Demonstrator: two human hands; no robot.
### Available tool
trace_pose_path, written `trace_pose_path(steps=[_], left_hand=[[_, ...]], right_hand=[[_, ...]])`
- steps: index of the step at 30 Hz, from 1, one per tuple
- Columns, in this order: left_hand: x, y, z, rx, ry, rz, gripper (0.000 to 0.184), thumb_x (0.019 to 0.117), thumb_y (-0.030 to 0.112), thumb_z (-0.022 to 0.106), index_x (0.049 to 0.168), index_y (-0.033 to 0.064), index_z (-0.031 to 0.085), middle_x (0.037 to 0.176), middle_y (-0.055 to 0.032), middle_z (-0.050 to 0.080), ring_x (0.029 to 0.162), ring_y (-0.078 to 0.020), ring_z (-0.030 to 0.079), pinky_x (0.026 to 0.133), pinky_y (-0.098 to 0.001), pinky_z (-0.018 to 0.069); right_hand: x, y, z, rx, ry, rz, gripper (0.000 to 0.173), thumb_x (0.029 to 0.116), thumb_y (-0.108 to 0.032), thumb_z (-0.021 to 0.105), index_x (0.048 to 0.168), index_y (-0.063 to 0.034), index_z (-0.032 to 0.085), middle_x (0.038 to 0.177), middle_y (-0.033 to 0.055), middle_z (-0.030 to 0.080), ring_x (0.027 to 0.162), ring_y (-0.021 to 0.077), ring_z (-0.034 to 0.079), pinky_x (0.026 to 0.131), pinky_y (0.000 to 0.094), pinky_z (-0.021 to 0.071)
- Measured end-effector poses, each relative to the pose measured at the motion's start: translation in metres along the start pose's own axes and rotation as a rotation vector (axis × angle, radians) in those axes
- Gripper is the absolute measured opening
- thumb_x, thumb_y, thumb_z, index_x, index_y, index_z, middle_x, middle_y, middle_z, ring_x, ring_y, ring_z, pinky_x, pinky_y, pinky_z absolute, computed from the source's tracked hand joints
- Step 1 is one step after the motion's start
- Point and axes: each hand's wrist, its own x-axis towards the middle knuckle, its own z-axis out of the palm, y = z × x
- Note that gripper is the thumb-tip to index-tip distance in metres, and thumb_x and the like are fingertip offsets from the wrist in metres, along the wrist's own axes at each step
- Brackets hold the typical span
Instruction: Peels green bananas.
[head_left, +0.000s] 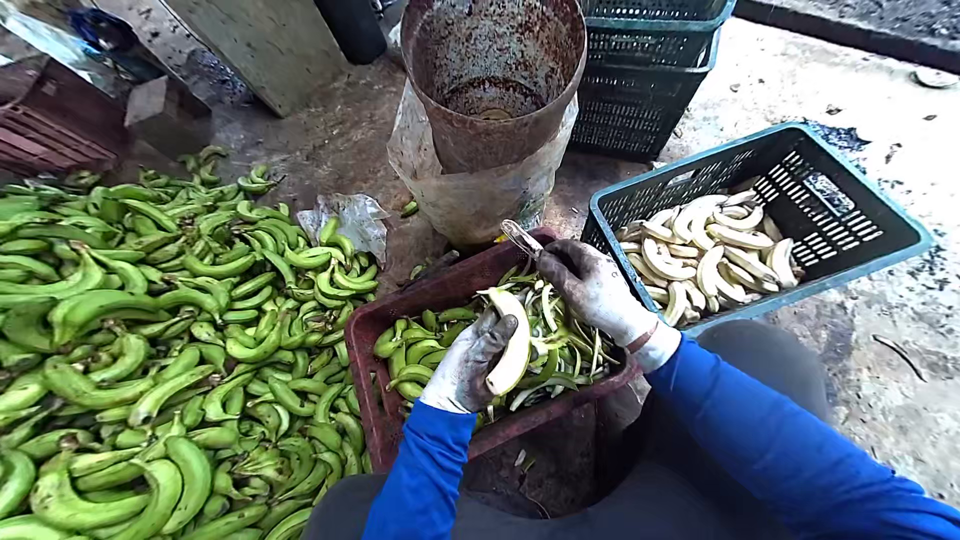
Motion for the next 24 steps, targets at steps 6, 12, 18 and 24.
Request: trace_pose_path(steps=[6, 12, 18, 24], left_hand=[[0.014, 0.009, -0.008, -0.464, 0.559, 0.285, 0.022, 0.1063, 0.026, 0.053, 0.12, 0.009, 0.058, 0.099, -0.0108, 0.068, 0.086, -0.02, 0.068, 0.073, -0.0365, 0.0596], [0.007, 0.013, -0.012, -0.323, 0.524, 0.322, 0.029, 0.1084, 0.027, 0.048, 0.129, 0.0077, 0.055, 0.108, -0.0147, 0.068, 0.094, -0.0242, 0.069, 0.079, -0.0414, 0.0595], [-0.017, 0.033, -0.014, 0.202, -0.034, -0.027, 0.028, 0.1035, 0.02, 0.054, 0.123, 0.0038, 0.064, 0.101, -0.0125, 0.071, 0.089, -0.0189, 0.07, 0.081, -0.0362, 0.0608], [-0.007, 0.031, -0.02, 0.22, -0.162, -0.14, 0.044, 0.1022, 0.028, 0.056, 0.142, 0.0091, 0.053, 0.103, -0.0158, 0.069, 0.078, -0.0213, 0.069, 0.067, -0.0338, 0.0608]], right_hand=[[-0.04, -0.008, 0.029, -0.034, -0.105, -0.111, 0.049, 0.0916, -0.054, 0.071, 0.125, -0.0178, 0.066, 0.104, 0.0005, 0.07, 0.088, 0.0127, 0.068, 0.08, 0.0428, 0.0602], [-0.046, -0.005, 0.039, -0.109, -0.176, -0.233, 0.045, 0.0951, -0.057, 0.065, 0.116, -0.0179, 0.072, 0.107, 0.0011, 0.069, 0.1, 0.0139, 0.066, 0.088, 0.0418, 0.0571], [-0.005, 0.007, 0.014, -0.084, -0.271, -0.283, 0.037, 0.1008, -0.051, 0.06, 0.118, -0.0227, 0.074, 0.112, -0.0041, 0.07, 0.103, 0.0089, 0.066, 0.092, 0.0387, 0.0574], [0.012, 0.024, 0.011, -0.218, -0.215, -0.096, 0.044, 0.0997, -0.062, 0.054, 0.119, -0.0262, 0.072, 0.112, -0.0015, 0.071, 0.102, 0.0164, 0.068, 0.089, 0.0523, 0.056]])
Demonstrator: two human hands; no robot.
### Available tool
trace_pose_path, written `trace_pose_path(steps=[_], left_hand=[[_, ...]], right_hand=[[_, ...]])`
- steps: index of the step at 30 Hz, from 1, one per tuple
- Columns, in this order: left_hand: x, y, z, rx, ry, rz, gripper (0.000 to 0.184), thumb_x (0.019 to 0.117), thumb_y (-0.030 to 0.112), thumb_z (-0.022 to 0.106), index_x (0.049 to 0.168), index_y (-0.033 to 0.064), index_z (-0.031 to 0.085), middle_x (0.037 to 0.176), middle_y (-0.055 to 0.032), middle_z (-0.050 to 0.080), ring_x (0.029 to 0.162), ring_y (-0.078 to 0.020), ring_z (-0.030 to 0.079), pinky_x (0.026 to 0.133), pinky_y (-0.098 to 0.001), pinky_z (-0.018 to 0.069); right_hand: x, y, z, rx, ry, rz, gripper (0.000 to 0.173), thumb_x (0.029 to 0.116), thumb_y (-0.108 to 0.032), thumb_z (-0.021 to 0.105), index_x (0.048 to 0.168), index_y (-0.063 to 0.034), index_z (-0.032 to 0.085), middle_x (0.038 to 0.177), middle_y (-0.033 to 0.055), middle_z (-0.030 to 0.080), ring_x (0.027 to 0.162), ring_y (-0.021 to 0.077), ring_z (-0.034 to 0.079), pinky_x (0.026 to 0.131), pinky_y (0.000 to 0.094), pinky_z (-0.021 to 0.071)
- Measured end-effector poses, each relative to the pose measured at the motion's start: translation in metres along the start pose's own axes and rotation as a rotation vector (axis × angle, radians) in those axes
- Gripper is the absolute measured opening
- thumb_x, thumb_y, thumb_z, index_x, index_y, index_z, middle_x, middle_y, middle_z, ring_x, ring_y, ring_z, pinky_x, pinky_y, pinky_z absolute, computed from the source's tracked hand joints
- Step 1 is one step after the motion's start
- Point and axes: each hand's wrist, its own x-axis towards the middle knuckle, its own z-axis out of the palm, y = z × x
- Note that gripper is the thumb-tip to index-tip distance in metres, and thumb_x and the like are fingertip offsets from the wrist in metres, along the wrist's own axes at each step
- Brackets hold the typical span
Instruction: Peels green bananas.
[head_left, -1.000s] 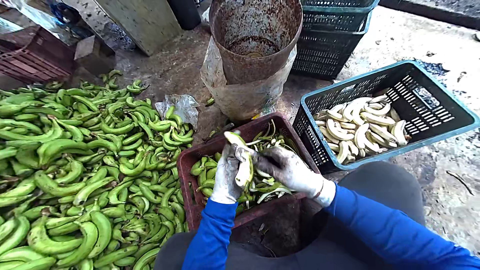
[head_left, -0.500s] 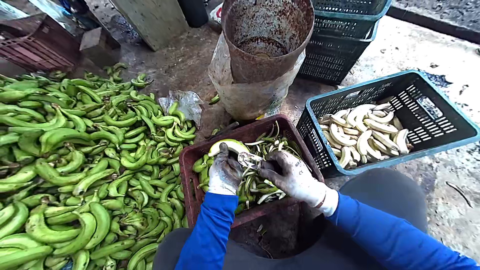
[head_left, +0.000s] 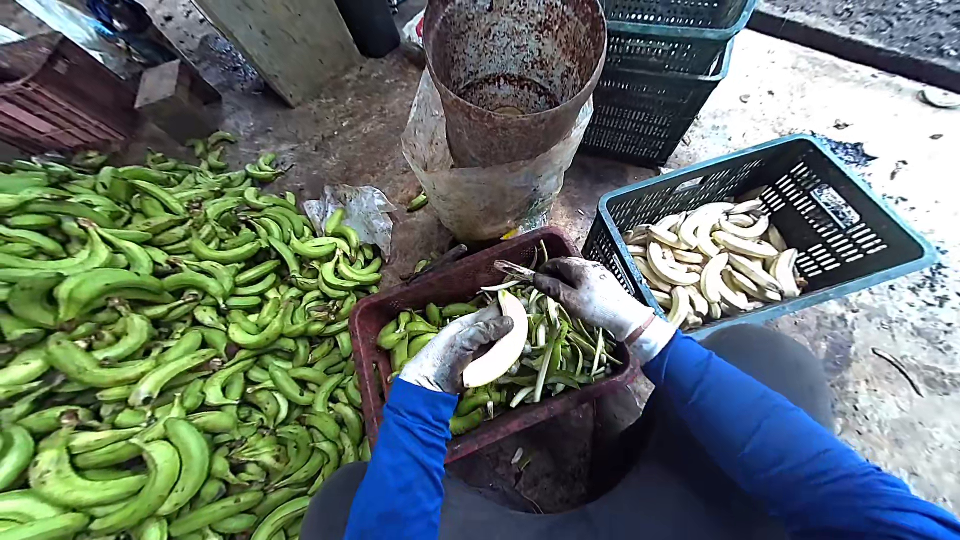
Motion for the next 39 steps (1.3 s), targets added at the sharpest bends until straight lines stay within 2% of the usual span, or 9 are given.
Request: trace_pose_path(steps=[4, 8, 13, 17, 24, 29, 33, 36, 39], left_hand=[[0.003, 0.004, 0.01, 0.339, 0.285, 0.042, 0.051, 0.093, 0.033, 0.074, 0.137, 0.0116, 0.058, 0.11, -0.0093, 0.072, 0.092, -0.0179, 0.071, 0.082, -0.0358, 0.0615], [0.004, 0.002, 0.017, 0.554, 0.27, 0.057, 0.056, 0.0861, 0.033, 0.082, 0.133, 0.0114, 0.061, 0.11, -0.0046, 0.074, 0.098, -0.0141, 0.072, 0.089, -0.0348, 0.0615], [0.015, -0.008, 0.016, -0.133, 0.451, 0.226, 0.053, 0.0997, 0.014, 0.063, 0.15, 0.0156, 0.046, 0.117, -0.0194, 0.067, 0.093, -0.03, 0.07, 0.08, -0.0472, 0.0606], [0.019, -0.005, 0.012, -0.683, 0.58, 0.365, 0.029, 0.1078, 0.026, 0.047, 0.131, 0.0098, 0.055, 0.115, -0.0158, 0.068, 0.098, -0.028, 0.069, 0.083, -0.0461, 0.0592], [0.017, -0.01, 0.0, -0.687, 0.611, 0.5, 0.042, 0.1118, 0.035, 0.031, 0.125, 0.0071, 0.059, 0.117, -0.0147, 0.069, 0.107, -0.0278, 0.069, 0.085, -0.0444, 0.0595], [0.015, -0.004, 0.01, -0.699, 0.528, 0.328, 0.035, 0.1099, 0.033, 0.039, 0.114, 0.0067, 0.061, 0.102, -0.0142, 0.069, 0.09, -0.025, 0.07, 0.077, -0.0412, 0.0601], [0.012, -0.009, 0.011, -0.562, 0.368, 0.183, 0.029, 0.1062, 0.031, 0.051, 0.117, 0.0066, 0.063, 0.097, -0.0161, 0.068, 0.083, -0.025, 0.069, 0.073, -0.0416, 0.0601], [0.005, -0.015, 0.005, -0.387, 0.096, 0.219, 0.032, 0.1023, 0.021, 0.06, 0.131, 0.0088, 0.059, 0.107, -0.0159, 0.068, 0.092, -0.0232, 0.069, 0.083, -0.0408, 0.0599], [0.0, -0.012, 0.012, -0.098, 0.059, 0.247, 0.059, 0.0968, 0.024, 0.067, 0.149, 0.0072, 0.045, 0.121, -0.0164, 0.066, 0.102, -0.0238, 0.068, 0.091, -0.0418, 0.0586]], right_hand=[[-0.016, -0.022, -0.006, -0.031, 0.098, -0.195, 0.044, 0.0919, -0.053, 0.071, 0.121, -0.0203, 0.072, 0.113, 0.0018, 0.069, 0.105, 0.0174, 0.066, 0.09, 0.0464, 0.0571], [-0.017, -0.022, 0.003, -0.159, 0.144, -0.246, 0.04, 0.0916, -0.051, 0.072, 0.118, -0.0211, 0.073, 0.107, 0.004, 0.07, 0.101, 0.022, 0.067, 0.086, 0.0475, 0.0574], [-0.013, -0.018, -0.004, -0.085, 0.2, -0.04, 0.046, 0.0928, -0.056, 0.069, 0.123, -0.0215, 0.07, 0.114, 0.0049, 0.068, 0.103, 0.0226, 0.066, 0.087, 0.0512, 0.0564], [-0.029, -0.026, 0.011, 0.055, 0.194, -0.1, 0.048, 0.0895, -0.051, 0.075, 0.125, -0.0195, 0.069, 0.117, 0.0021, 0.067, 0.107, 0.0166, 0.065, 0.092, 0.0451, 0.0568], [-0.036, -0.03, 0.039, 0.046, 0.129, -0.261, 0.043, 0.094, -0.052, 0.069, 0.118, -0.0165, 0.072, 0.111, 0.0026, 0.069, 0.108, 0.0159, 0.065, 0.096, 0.0403, 0.0547], [-0.031, -0.026, 0.026, 0.03, 0.144, -0.4, 0.041, 0.0928, -0.049, 0.073, 0.119, -0.0178, 0.073, 0.115, 0.0029, 0.069, 0.112, 0.0168, 0.063, 0.1, 0.0415, 0.0525], [-0.026, -0.023, 0.017, 0.046, 0.15, -0.408, 0.04, 0.0927, -0.046, 0.074, 0.121, -0.0177, 0.073, 0.116, 0.0034, 0.069, 0.112, 0.0181, 0.063, 0.099, 0.0426, 0.0529], [-0.021, -0.023, 0.002, 0.114, 0.091, -0.284, 0.039, 0.0935, -0.044, 0.073, 0.123, -0.0182, 0.073, 0.116, 0.0007, 0.068, 0.108, 0.0132, 0.064, 0.095, 0.0384, 0.0558], [-0.017, -0.021, -0.012, 0.149, 0.037, -0.221, 0.038, 0.0962, -0.046, 0.069, 0.123, -0.0202, 0.074, 0.115, -0.0026, 0.07, 0.104, 0.0089, 0.066, 0.091, 0.0366, 0.0579]])
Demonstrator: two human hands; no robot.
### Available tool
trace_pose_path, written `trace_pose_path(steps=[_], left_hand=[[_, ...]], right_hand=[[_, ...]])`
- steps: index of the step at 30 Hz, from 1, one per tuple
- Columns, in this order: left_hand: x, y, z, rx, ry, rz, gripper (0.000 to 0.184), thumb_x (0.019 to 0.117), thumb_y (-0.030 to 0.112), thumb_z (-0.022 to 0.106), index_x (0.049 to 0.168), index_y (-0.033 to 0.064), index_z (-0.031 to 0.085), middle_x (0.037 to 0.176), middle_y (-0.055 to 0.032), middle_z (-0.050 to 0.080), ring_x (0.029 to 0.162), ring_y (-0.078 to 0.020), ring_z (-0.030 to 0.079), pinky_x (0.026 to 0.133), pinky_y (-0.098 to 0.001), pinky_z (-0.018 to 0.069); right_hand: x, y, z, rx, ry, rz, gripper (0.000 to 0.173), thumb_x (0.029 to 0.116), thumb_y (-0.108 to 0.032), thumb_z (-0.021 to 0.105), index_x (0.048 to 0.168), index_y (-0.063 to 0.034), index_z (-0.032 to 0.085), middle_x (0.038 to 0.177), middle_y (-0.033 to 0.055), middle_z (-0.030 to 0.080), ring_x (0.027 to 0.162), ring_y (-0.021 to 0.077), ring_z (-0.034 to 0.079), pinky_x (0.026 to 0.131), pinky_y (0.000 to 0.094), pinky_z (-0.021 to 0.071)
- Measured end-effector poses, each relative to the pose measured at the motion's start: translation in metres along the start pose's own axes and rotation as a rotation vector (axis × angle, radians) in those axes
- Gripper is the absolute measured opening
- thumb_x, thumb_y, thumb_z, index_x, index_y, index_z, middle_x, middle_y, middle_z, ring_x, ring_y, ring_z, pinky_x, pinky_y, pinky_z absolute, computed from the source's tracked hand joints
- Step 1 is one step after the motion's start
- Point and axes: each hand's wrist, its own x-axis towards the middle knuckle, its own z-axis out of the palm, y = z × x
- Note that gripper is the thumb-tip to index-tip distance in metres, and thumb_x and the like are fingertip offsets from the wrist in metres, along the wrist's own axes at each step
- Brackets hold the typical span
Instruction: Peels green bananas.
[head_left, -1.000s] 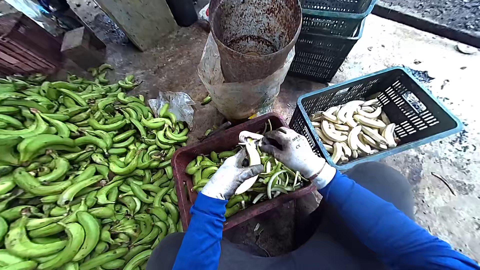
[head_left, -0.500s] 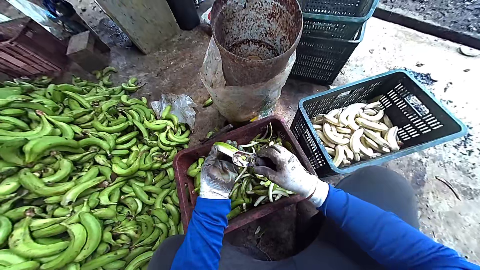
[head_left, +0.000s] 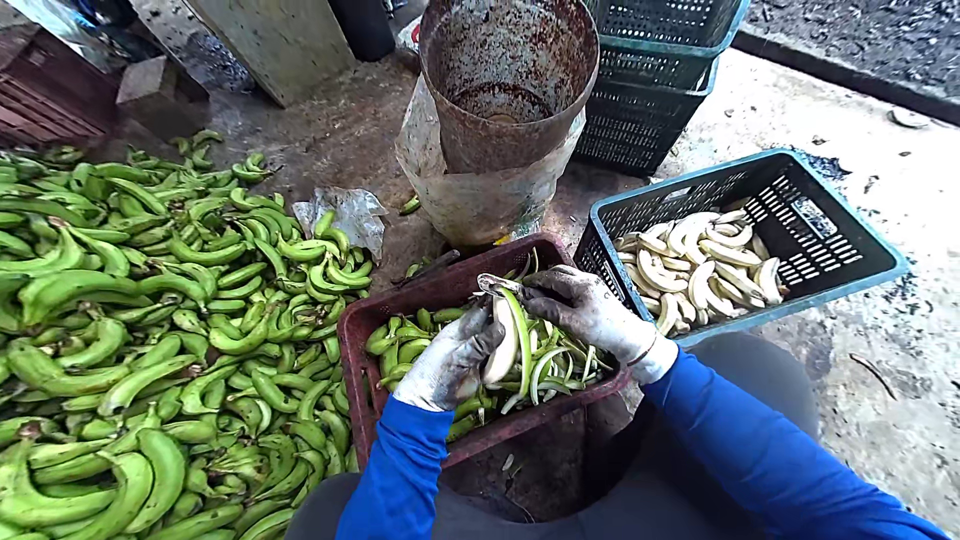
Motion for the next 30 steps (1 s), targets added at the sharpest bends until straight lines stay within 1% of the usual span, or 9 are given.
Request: trace_pose_path(steps=[3, 6, 10, 15, 17, 19, 23, 27, 30], left_hand=[[-0.001, 0.001, 0.002, 0.122, -0.042, 0.024, 0.073, 0.0922, 0.031, 0.073, 0.152, 0.0062, 0.041, 0.127, -0.0155, 0.064, 0.106, -0.0235, 0.068, 0.093, -0.0411, 0.0582], [0.001, 0.009, 0.008, 0.364, 0.025, 0.014, 0.071, 0.0863, 0.029, 0.08, 0.146, 0.0059, 0.049, 0.118, -0.0135, 0.069, 0.098, -0.0224, 0.071, 0.087, -0.0392, 0.0612], [-0.001, 0.018, 0.009, 0.636, 0.027, -0.022, 0.076, 0.0858, 0.023, 0.081, 0.154, 0.0156, 0.046, 0.116, -0.0079, 0.072, 0.1, -0.0172, 0.071, 0.09, -0.0345, 0.0605], [0.006, 0.012, 0.004, 0.801, 0.272, 0.042, 0.064, 0.0878, 0.029, 0.081, 0.145, 0.019, 0.055, 0.107, -0.0004, 0.075, 0.092, -0.0114, 0.073, 0.085, -0.0338, 0.063], [0.009, 0.006, 0.001, 0.647, 0.37, 0.116, 0.057, 0.0922, 0.023, 0.076, 0.145, 0.0156, 0.056, 0.111, -0.0047, 0.075, 0.095, -0.0156, 0.073, 0.087, -0.038, 0.0626], [0.012, 0.002, -0.001, 0.203, 0.416, 0.177, 0.046, 0.1011, 0.014, 0.061, 0.145, 0.0077, 0.053, 0.12, -0.0152, 0.07, 0.104, -0.0256, 0.07, 0.091, -0.0445, 0.0589], [0.014, 0.005, -0.009, -0.583, 0.253, 0.229, 0.032, 0.1048, 0.031, 0.055, 0.13, 0.0117, 0.06, 0.115, -0.0141, 0.067, 0.104, -0.0289, 0.067, 0.092, -0.0507, 0.0569], [0.012, 0.004, -0.007, -0.602, 0.186, 0.252, 0.039, 0.1088, 0.039, 0.04, 0.128, 0.0119, 0.061, 0.11, -0.0111, 0.068, 0.095, -0.0231, 0.069, 0.082, -0.0415, 0.0602], [0.011, -0.003, -0.005, -0.548, 0.06, 0.146, 0.046, 0.1025, 0.043, 0.057, 0.134, 0.0092, 0.061, 0.106, -0.0133, 0.069, 0.09, -0.0225, 0.07, 0.083, -0.0414, 0.0609]], right_hand=[[-0.002, -0.001, -0.005, 0.034, -0.023, -0.003, 0.035, 0.0971, -0.046, 0.068, 0.12, -0.0201, 0.075, 0.112, -0.0038, 0.07, 0.1, 0.007, 0.066, 0.088, 0.0333, 0.0585], [-0.002, -0.001, -0.005, 0.024, -0.05, 0.008, 0.034, 0.0983, -0.046, 0.067, 0.12, -0.0212, 0.076, 0.112, -0.0048, 0.07, 0.101, 0.0062, 0.066, 0.09, 0.0329, 0.0585], [0.003, 0.016, -0.004, -0.126, -0.041, 0.111, 0.038, 0.0997, -0.055, 0.059, 0.118, -0.0255, 0.075, 0.11, -0.0035, 0.07, 0.1, 0.012, 0.067, 0.088, 0.0447, 0.0576], [-0.001, 0.002, -0.005, -0.211, 0.086, 0.06, 0.045, 0.0969, -0.054, 0.063, 0.126, -0.0211, 0.071, 0.109, 0.0016, 0.068, 0.099, 0.0167, 0.066, 0.085, 0.0448, 0.0573], [-0.004, -0.005, -0.005, -0.241, 0.135, 0.029, 0.045, 0.0961, -0.053, 0.065, 0.126, -0.0192, 0.07, 0.11, 0.0028, 0.068, 0.101, 0.018, 0.065, 0.087, 0.0443, 0.0564], [-0.007, -0.004, -0.005, -0.224, 0.173, -0.02, 0.044, 0.0947, -0.049, 0.069, 0.126, -0.018, 0.071, 0.111, 0.0026, 0.068, 0.105, 0.0176, 0.064, 0.091, 0.042, 0.0554], [-0.011, 0.0, 0.0, -0.146, 0.116, -0.171, 0.044, 0.0921, -0.043, 0.075, 0.125, -0.0151, 0.071, 0.119, 0.0035, 0.068, 0.115, 0.0184, 0.062, 0.102, 0.0432, 0.0525], [-0.014, -0.002, 0.011, -0.154, 0.041, -0.278, 0.039, 0.0944, -0.045, 0.072, 0.121, -0.0163, 0.073, 0.118, 0.0029, 0.069, 0.115, 0.0176, 0.062, 0.103, 0.0433, 0.0508], [-0.013, -0.008, 0.011, -0.124, 0.014, -0.33, 0.035, 0.0941, -0.042, 0.074, 0.118, -0.0176, 0.074, 0.116, 0.0007, 0.069, 0.114, 0.0155, 0.062, 0.102, 0.0412, 0.0512]])
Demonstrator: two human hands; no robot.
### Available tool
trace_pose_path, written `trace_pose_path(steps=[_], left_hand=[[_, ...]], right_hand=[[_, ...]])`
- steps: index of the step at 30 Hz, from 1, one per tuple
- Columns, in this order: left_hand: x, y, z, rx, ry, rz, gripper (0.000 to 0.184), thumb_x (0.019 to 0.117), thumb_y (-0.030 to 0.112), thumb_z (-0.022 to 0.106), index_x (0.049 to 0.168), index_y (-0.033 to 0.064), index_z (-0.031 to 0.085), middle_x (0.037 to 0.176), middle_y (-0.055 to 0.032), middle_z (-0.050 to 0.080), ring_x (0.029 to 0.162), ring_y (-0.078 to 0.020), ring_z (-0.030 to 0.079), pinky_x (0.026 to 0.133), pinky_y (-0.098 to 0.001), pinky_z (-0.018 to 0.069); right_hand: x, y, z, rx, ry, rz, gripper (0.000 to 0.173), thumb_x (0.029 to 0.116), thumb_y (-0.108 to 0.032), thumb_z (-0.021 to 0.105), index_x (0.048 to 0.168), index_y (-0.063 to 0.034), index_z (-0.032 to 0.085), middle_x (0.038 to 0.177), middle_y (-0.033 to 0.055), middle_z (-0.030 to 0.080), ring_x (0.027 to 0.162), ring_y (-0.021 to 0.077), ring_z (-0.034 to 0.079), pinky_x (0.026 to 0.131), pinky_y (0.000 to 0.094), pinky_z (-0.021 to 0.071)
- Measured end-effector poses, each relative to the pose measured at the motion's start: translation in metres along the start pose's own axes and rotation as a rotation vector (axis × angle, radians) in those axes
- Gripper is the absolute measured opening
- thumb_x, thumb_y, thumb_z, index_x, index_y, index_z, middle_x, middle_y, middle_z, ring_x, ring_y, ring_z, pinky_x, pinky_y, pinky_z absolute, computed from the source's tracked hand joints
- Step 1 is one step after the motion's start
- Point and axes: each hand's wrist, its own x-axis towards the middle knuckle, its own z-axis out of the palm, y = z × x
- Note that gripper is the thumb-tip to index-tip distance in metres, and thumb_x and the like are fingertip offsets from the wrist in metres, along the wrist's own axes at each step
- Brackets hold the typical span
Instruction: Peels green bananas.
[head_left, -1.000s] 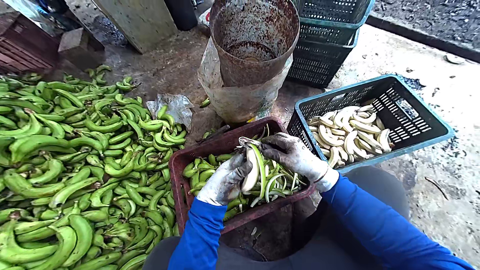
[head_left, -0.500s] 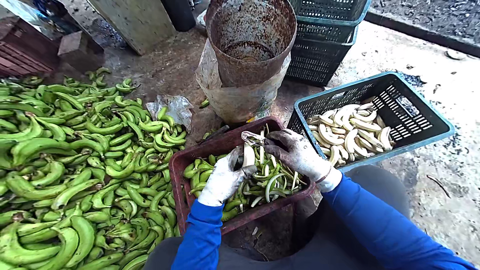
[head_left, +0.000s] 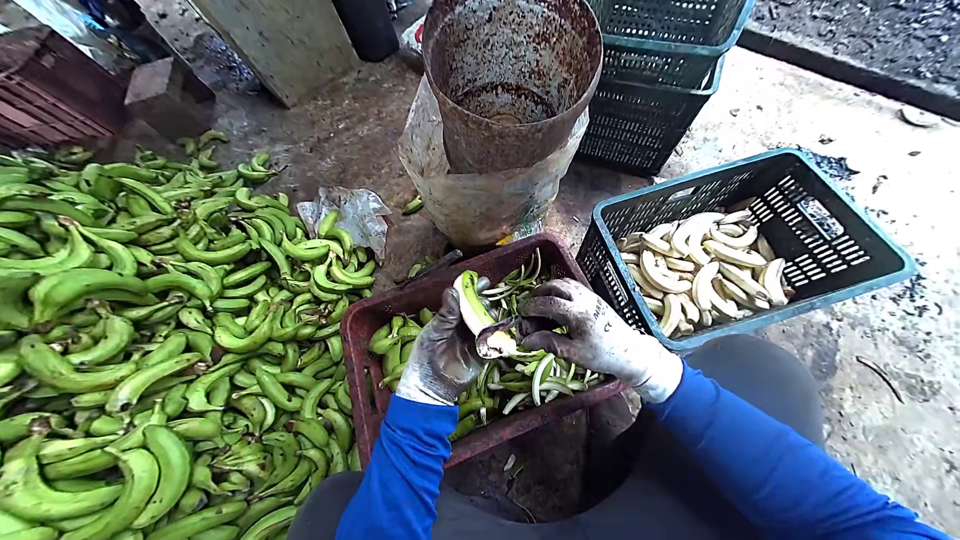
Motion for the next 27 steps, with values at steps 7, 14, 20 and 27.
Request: trace_pose_path(steps=[7, 14, 20, 27], left_hand=[[-0.008, -0.006, -0.003, 0.177, -0.176, -0.133, 0.048, 0.0943, 0.029, 0.073, 0.133, 0.004, 0.059, 0.11, -0.0182, 0.068, 0.097, -0.0264, 0.069, 0.09, -0.0463, 0.0585], [-0.005, 0.02, 0.002, 0.263, 0.122, 0.068, 0.034, 0.1047, 0.027, 0.055, 0.132, 0.0083, 0.062, 0.115, -0.0179, 0.069, 0.101, -0.0277, 0.069, 0.089, -0.0461, 0.0581], [-0.007, 0.019, 0.005, 0.347, 0.073, 0.057, 0.035, 0.1068, 0.025, 0.05, 0.137, 0.0096, 0.058, 0.112, -0.0176, 0.069, 0.095, -0.025, 0.069, 0.084, -0.0424, 0.0595], [-0.003, 0.001, 0.009, 0.422, -0.027, 0.0, 0.038, 0.1046, 0.02, 0.056, 0.14, 0.0051, 0.057, 0.12, -0.019, 0.066, 0.103, -0.0254, 0.067, 0.093, -0.0434, 0.0572]], right_hand=[[0.006, 0.013, -0.013, 0.015, -0.018, 0.522, 0.041, 0.1031, -0.056, 0.052, 0.119, -0.0251, 0.075, 0.107, -0.0025, 0.073, 0.095, 0.013, 0.069, 0.085, 0.0466, 0.0586], [-0.004, 0.004, -0.026, 0.051, 0.005, 0.306, 0.04, 0.0972, -0.045, 0.068, 0.128, -0.0185, 0.07, 0.115, 0.0005, 0.068, 0.103, 0.0117, 0.065, 0.091, 0.0382, 0.0581], [-0.008, 0.001, -0.012, -0.063, -0.083, 0.013, 0.035, 0.0967, -0.047, 0.068, 0.12, -0.0222, 0.075, 0.111, -0.0011, 0.071, 0.11, 0.0143, 0.064, 0.099, 0.0409, 0.0523], [0.0, 0.005, -0.004, -0.086, 0.091, 0.141, 0.038, 0.0952, -0.044, 0.071, 0.123, -0.0182, 0.074, 0.113, 0.004, 0.07, 0.108, 0.0189, 0.065, 0.096, 0.0427, 0.0546]])
